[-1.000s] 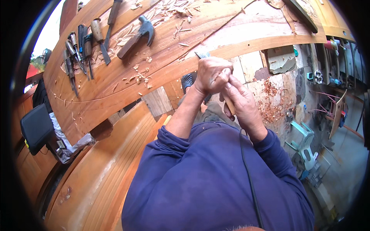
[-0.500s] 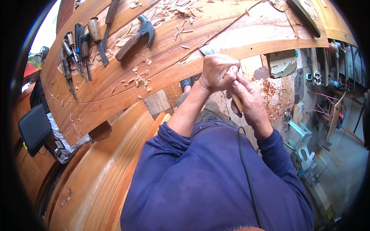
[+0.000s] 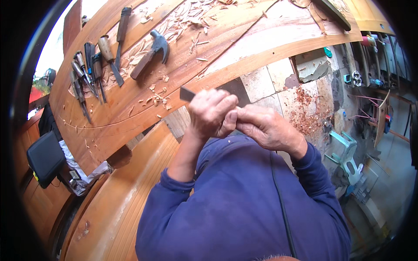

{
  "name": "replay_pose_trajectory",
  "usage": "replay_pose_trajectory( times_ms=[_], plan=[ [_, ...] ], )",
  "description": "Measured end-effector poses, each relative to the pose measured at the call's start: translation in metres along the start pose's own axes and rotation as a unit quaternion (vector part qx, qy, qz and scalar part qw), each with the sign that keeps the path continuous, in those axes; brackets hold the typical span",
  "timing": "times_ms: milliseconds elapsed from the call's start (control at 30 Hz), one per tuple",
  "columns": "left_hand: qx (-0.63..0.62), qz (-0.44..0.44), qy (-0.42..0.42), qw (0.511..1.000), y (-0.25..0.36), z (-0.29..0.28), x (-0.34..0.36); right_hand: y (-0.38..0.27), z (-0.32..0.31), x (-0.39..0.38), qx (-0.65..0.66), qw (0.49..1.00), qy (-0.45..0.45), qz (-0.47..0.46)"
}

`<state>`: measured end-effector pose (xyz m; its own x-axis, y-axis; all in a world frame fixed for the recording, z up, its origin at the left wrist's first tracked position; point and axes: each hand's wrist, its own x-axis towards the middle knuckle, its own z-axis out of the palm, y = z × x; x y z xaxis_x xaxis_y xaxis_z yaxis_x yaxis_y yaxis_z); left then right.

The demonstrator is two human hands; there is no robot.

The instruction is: The person carves decorative floral patterns into a large wooden board using a chisel, periodically wiping away wood shavings and repositioning a sharpening stone.

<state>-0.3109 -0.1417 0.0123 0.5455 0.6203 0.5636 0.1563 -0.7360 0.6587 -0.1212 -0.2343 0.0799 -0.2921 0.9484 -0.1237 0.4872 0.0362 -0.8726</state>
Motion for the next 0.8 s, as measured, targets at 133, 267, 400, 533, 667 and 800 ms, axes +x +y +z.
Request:
replay_pose_trajectory(
  times_ms=[133,267,400,533,667,800],
  plan=[
    [0.033,-0.087,-0.053,0.994,0.014,-0.011,-0.027,-0.002,0.002,-0.008,0.128,0.985,-0.045,0.103],
    [0.009,-0.166,-0.026,0.986,0.006,0.003,-0.024,0.003,-0.022,-0.024,0.401,0.901,0.033,0.163],
    [-0.051,-0.177,0.024,0.983,0.006,0.031,0.015,0.011,-0.014,-0.013,0.44,0.862,0.239,0.083],
    [-0.066,-0.163,0.075,0.982,0.003,0.065,0.046,0.039,-0.015,0.024,0.438,0.834,0.333,-0.036],
    [-0.168,-0.254,0.094,0.948,-0.008,0.068,0.047,0.066,-0.056,0.055,0.508,0.82,0.256,-0.056],
    [-0.175,-0.229,0.295,0.911,-0.081,0.022,0.056,0.084,-0.094,0.14,0.551,0.814,0.179,-0.039]
  ],
)
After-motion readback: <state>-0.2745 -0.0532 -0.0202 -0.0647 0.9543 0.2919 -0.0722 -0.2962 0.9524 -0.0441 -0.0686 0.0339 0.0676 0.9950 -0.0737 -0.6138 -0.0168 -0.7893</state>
